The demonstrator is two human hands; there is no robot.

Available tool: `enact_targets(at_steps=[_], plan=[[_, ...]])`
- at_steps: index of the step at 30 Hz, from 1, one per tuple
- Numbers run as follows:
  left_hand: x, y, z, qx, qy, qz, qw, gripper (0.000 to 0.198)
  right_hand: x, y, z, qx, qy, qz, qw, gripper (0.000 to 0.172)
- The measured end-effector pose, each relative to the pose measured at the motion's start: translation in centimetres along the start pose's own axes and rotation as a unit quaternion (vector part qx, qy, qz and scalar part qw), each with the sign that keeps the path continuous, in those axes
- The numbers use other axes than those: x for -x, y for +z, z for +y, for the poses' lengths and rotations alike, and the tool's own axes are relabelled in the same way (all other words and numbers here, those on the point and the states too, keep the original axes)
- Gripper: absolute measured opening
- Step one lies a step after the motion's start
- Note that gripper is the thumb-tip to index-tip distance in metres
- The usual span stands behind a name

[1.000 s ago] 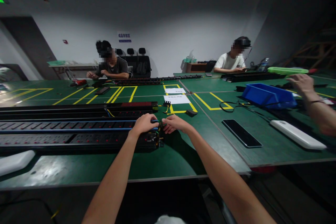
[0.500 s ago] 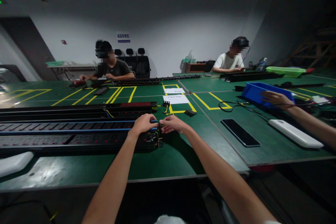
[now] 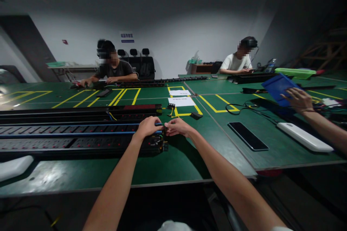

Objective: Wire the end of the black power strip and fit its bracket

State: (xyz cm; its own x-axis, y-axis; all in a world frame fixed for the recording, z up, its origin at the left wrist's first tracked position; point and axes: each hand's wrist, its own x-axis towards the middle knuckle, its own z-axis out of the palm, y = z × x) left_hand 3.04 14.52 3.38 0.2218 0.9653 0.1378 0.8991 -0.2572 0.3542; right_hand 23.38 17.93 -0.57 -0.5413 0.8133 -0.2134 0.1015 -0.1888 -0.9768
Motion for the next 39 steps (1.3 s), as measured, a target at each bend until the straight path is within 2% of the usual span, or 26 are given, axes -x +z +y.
enact_targets(at_steps=[8, 16, 22, 39], plan=[[0.10, 0.11, -0.51, 0.030, 0.040, -0.002, 0.999, 0.041, -0.01, -0.45, -0.01, -0.002, 0.018, -0.033, 0.999, 0.042], [0.26, 0.34, -0.03, -0.026, 0.031, 0.021, 0.999, 0.030, 0.02, -0.44, -0.14, 0.006, 0.021, -0.052, 0.998, 0.041], [0.39, 0.57, 0.15, -0.062, 0.034, 0.044, 0.997, 0.030, -0.26, -0.60, 0.14, 0.008, 0.018, -0.054, 0.998, 0.042], [0.34, 0.89, -0.14, -0.087, 0.040, 0.055, 0.994, 0.028, -0.45, -0.68, 0.33, 0.012, 0.014, -0.052, 0.998, 0.045]])
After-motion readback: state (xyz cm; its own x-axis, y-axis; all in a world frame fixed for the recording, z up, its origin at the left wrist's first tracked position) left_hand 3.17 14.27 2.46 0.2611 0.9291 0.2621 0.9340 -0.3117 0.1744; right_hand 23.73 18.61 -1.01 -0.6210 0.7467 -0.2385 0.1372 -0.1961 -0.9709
